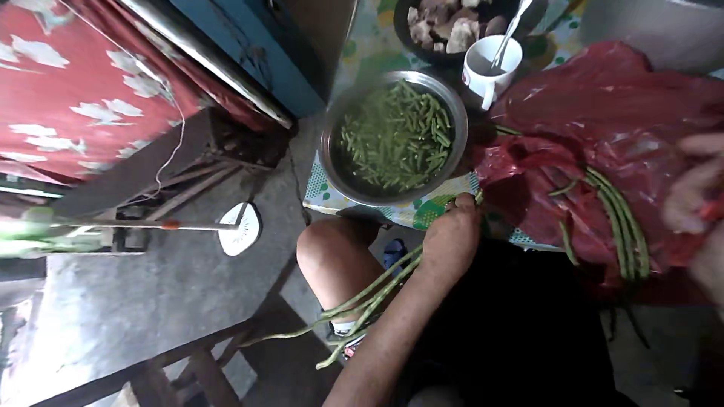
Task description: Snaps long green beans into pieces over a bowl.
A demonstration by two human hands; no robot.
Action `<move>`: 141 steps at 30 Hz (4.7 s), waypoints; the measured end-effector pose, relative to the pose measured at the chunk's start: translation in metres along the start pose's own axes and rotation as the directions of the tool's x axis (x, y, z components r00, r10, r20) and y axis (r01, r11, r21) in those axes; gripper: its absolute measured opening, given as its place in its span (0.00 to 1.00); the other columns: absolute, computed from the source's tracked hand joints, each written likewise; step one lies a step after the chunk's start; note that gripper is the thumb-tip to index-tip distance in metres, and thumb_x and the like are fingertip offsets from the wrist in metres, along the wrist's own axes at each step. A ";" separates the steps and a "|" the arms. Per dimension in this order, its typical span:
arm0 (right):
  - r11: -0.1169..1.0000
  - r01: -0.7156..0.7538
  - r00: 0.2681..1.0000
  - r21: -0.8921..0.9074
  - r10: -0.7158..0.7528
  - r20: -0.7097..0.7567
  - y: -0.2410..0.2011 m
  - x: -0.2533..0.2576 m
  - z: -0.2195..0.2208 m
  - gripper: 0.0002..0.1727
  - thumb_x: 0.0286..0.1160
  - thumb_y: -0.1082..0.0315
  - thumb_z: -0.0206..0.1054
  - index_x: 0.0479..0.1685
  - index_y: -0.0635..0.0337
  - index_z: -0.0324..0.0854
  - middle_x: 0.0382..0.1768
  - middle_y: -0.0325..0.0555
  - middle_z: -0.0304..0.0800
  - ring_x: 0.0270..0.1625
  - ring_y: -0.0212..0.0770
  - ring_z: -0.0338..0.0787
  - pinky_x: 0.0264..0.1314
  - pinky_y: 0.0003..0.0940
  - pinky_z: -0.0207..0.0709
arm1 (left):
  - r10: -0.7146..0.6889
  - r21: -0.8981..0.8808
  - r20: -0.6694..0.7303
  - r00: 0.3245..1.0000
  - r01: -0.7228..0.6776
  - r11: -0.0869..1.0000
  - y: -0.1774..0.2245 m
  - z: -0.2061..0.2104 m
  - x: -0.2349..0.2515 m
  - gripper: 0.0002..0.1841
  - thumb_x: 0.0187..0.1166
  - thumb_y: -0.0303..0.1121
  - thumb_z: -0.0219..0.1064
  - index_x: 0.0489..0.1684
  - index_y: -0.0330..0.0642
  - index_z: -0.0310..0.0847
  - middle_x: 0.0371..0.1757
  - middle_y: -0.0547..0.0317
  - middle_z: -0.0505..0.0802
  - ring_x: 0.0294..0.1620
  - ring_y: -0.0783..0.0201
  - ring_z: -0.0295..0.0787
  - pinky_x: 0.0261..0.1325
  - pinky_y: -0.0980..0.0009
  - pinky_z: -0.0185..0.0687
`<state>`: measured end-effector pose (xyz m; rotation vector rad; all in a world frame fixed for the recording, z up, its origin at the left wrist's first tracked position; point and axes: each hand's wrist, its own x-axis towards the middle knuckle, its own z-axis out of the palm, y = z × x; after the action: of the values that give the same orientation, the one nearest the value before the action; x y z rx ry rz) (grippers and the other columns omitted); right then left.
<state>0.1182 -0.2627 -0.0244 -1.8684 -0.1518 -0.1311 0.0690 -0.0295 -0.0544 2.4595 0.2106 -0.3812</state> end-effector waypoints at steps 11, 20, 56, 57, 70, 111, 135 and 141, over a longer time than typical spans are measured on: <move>0.977 0.140 0.930 -0.163 -0.073 0.359 0.013 -0.043 0.101 0.28 0.93 0.57 0.43 0.83 0.62 0.69 0.28 0.38 0.76 0.24 0.26 0.72 0.28 0.24 0.71 | 0.201 0.404 -0.389 0.899 -0.030 0.914 0.001 0.024 -0.008 0.09 0.77 0.25 0.65 0.47 0.32 0.89 0.40 0.41 0.94 0.35 0.46 0.95 0.34 0.56 0.88; 0.962 0.154 0.923 -0.227 -0.059 0.379 0.016 -0.040 0.114 0.28 0.94 0.58 0.43 0.81 0.65 0.71 0.42 0.52 0.90 0.30 0.31 0.82 0.35 0.28 0.77 | 0.170 0.420 -0.327 0.929 -0.018 0.907 0.004 0.019 -0.009 0.13 0.78 0.23 0.63 0.54 0.31 0.89 0.45 0.39 0.95 0.40 0.45 0.96 0.38 0.56 0.88; 0.935 -0.243 0.880 -0.258 0.324 0.348 0.037 -0.001 0.144 0.20 0.95 0.56 0.44 0.71 0.61 0.69 0.29 0.41 0.74 0.23 0.30 0.73 0.27 0.29 0.71 | 0.228 0.272 -0.202 0.952 -0.170 0.947 -0.031 0.024 0.036 0.13 0.81 0.22 0.62 0.59 0.34 0.84 0.47 0.39 0.92 0.37 0.42 0.94 0.34 0.51 0.87; 0.926 -0.290 0.861 -0.243 0.363 0.357 0.034 0.002 0.143 0.21 0.95 0.55 0.44 0.72 0.59 0.68 0.29 0.41 0.73 0.22 0.30 0.73 0.26 0.28 0.71 | 0.232 0.250 -0.213 0.949 -0.176 0.952 -0.033 0.024 0.036 0.12 0.81 0.23 0.62 0.59 0.34 0.83 0.46 0.39 0.92 0.37 0.42 0.94 0.34 0.51 0.88; 0.894 -0.364 0.807 -0.263 0.443 0.391 0.027 0.023 0.141 0.29 0.94 0.46 0.45 0.85 0.53 0.60 0.57 0.53 0.82 0.43 0.40 0.81 0.42 0.40 0.76 | 0.218 -0.383 -0.135 0.967 -0.253 0.888 -0.041 0.001 0.012 0.17 0.93 0.36 0.52 0.62 0.32 0.80 0.37 0.45 0.89 0.35 0.53 0.87 0.45 0.55 0.84; 0.815 0.573 0.640 0.081 -0.507 0.576 -0.042 0.039 0.188 0.30 0.93 0.43 0.43 0.79 0.54 0.70 0.31 0.34 0.82 0.24 0.20 0.73 0.27 0.17 0.71 | 0.539 -0.903 0.051 0.841 -0.192 0.384 -0.107 -0.125 -0.001 0.13 0.93 0.32 0.42 0.41 0.45 0.72 0.19 0.76 0.71 0.16 0.84 0.61 0.19 0.89 0.57; 0.989 0.136 0.742 0.059 -0.141 0.656 -0.093 0.039 0.222 0.19 0.93 0.57 0.49 0.62 0.66 0.73 0.30 0.35 0.81 0.24 0.21 0.75 0.28 0.19 0.73 | 0.514 -0.856 -0.139 0.846 -0.363 0.367 -0.134 -0.132 0.006 0.10 0.91 0.40 0.48 0.44 0.57 0.77 0.26 0.85 0.79 0.22 0.89 0.70 0.26 0.89 0.68; 0.968 0.188 0.772 -0.166 -0.041 0.634 -0.109 0.062 0.214 0.26 0.96 0.55 0.47 0.73 0.71 0.70 0.51 0.66 0.87 0.49 0.55 0.89 0.56 0.51 0.81 | 0.589 -0.899 -0.105 0.802 -0.329 0.288 -0.136 -0.122 0.011 0.11 0.85 0.55 0.60 0.46 0.66 0.83 0.26 0.84 0.81 0.22 0.89 0.72 0.25 0.90 0.68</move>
<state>0.1634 -0.0243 0.0247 -2.0646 -0.7459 0.4238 0.0736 0.1528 -0.0430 1.2503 -0.3675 -0.2105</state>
